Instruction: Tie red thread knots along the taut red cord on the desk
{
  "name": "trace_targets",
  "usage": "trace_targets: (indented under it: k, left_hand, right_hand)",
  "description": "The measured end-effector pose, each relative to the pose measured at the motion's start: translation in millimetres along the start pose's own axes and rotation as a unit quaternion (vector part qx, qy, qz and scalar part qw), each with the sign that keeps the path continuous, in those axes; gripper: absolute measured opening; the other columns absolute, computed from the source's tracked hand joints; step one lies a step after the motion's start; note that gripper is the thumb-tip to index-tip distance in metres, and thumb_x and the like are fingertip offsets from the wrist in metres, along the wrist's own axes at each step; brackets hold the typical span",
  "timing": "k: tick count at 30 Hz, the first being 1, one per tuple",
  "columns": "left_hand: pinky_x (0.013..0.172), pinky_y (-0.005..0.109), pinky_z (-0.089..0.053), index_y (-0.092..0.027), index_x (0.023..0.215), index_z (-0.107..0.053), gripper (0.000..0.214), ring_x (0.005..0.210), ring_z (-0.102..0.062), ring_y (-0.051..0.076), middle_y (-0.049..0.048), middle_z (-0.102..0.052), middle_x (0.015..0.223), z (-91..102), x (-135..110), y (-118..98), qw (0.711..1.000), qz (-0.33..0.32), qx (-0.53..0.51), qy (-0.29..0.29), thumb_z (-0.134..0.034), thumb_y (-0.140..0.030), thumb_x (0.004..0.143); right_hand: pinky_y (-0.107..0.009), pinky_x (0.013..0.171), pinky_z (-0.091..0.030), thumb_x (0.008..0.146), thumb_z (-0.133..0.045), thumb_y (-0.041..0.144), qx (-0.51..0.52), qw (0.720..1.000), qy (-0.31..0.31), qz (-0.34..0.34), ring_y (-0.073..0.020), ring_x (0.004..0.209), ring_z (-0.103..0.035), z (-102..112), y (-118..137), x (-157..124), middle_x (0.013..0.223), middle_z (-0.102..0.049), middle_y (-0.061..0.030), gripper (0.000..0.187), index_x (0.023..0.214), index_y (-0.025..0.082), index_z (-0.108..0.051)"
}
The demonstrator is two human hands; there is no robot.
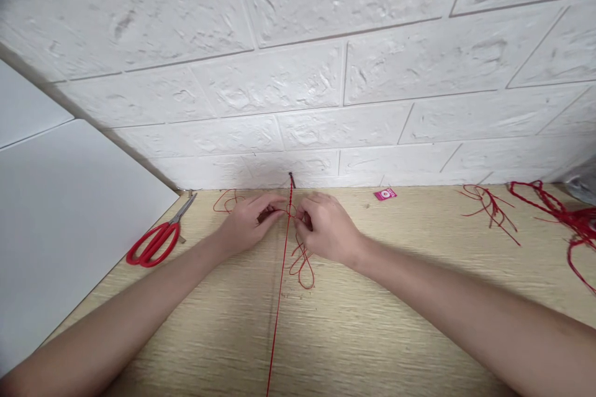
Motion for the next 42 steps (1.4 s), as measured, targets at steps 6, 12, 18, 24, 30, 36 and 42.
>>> trace_targets:
  k: [6,12,18,24,30,36,42]
  left_hand:
    - [0.072,0.029,-0.048,-0.018,0.091,-0.063,0.010,0.077,-0.062,0.015,0.0016,-0.067,0.081,0.9,0.4,2.6,1.000,-0.014,0.020,0.007,-0.055,-0.021,0.097]
    - [0.072,0.029,-0.046,-0.018,0.091,-0.064,0.013,0.077,-0.058,0.015,0.0026,-0.064,0.081,1.6,1.4,2.6,1.000,-0.023,0.013,0.001,-0.053,-0.020,0.097]
    - [0.073,0.031,-0.047,-0.017,0.092,-0.064,0.013,0.080,-0.058,0.016,0.0041,-0.064,0.084,1.4,1.0,3.2,1.000,-0.019,0.016,0.005,-0.052,-0.020,0.097]
    - [0.073,0.031,-0.046,-0.017,0.091,-0.063,0.013,0.079,-0.057,0.016,0.0042,-0.062,0.083,1.5,0.8,4.1,1.000,-0.015,0.017,0.003,-0.051,-0.018,0.097]
    - [0.075,0.033,-0.046,-0.017,0.093,-0.061,0.016,0.083,-0.056,0.018,0.0055,-0.061,0.086,1.2,0.0,6.3,1.000,-0.007,0.020,0.008,-0.045,-0.015,0.098]
    - [0.078,0.035,-0.046,-0.016,0.093,-0.059,0.019,0.085,-0.056,0.020,0.0069,-0.062,0.088,1.4,0.5,7.1,0.999,0.002,0.042,0.015,-0.041,-0.017,0.099]
    - [0.077,0.038,-0.040,-0.018,0.084,-0.057,0.018,0.082,-0.056,0.021,0.0056,-0.064,0.085,5.3,1.1,4.7,0.991,0.029,0.129,0.021,-0.045,-0.019,0.097]
  right_hand:
    - [-0.029,0.067,-0.035,0.077,-0.056,0.010,0.004,1.000,0.005,-0.012,-0.0173,0.071,-0.049,0.5,0.0,-0.4,0.069,-0.056,0.0000,0.010,0.075,0.020,-0.055]
    - [-0.029,0.066,-0.034,0.075,-0.054,0.012,0.001,1.000,0.010,-0.029,-0.0172,0.070,-0.048,1.0,-1.2,0.5,0.069,-0.055,-0.0003,0.008,0.073,0.020,-0.054]
    - [-0.029,0.065,-0.033,0.074,-0.054,0.013,0.004,0.999,0.004,-0.043,-0.0164,0.069,-0.047,2.5,0.1,-0.4,0.068,-0.054,0.0002,0.008,0.071,0.020,-0.050]
    - [-0.028,0.063,-0.032,0.073,-0.054,0.013,0.014,0.999,-0.001,-0.050,-0.0155,0.067,-0.046,3.1,1.1,-0.9,0.067,-0.053,0.0008,0.010,0.070,0.020,-0.048]
    - [-0.028,0.063,-0.032,0.073,-0.054,0.014,0.018,0.998,-0.006,-0.052,-0.0154,0.067,-0.046,4.0,1.2,0.0,0.068,-0.053,0.0006,0.010,0.070,0.020,-0.047]
    - [-0.028,0.063,-0.032,0.073,-0.054,0.014,0.020,0.998,-0.004,-0.060,-0.0153,0.067,-0.046,3.6,0.7,-0.1,0.069,-0.054,0.0005,0.009,0.070,0.020,-0.048]
    - [-0.028,0.062,-0.031,0.073,-0.054,0.015,0.012,0.997,-0.002,-0.070,-0.0152,0.066,-0.046,2.9,-0.2,-0.3,0.069,-0.053,0.0005,0.010,0.070,0.021,-0.047]
Point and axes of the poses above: each hand's wrist, its own x-axis towards the middle knuckle, its own z-axis out of the back of the hand, y = z × x, the point moved 2 cm from there along x, towards the middle knuckle
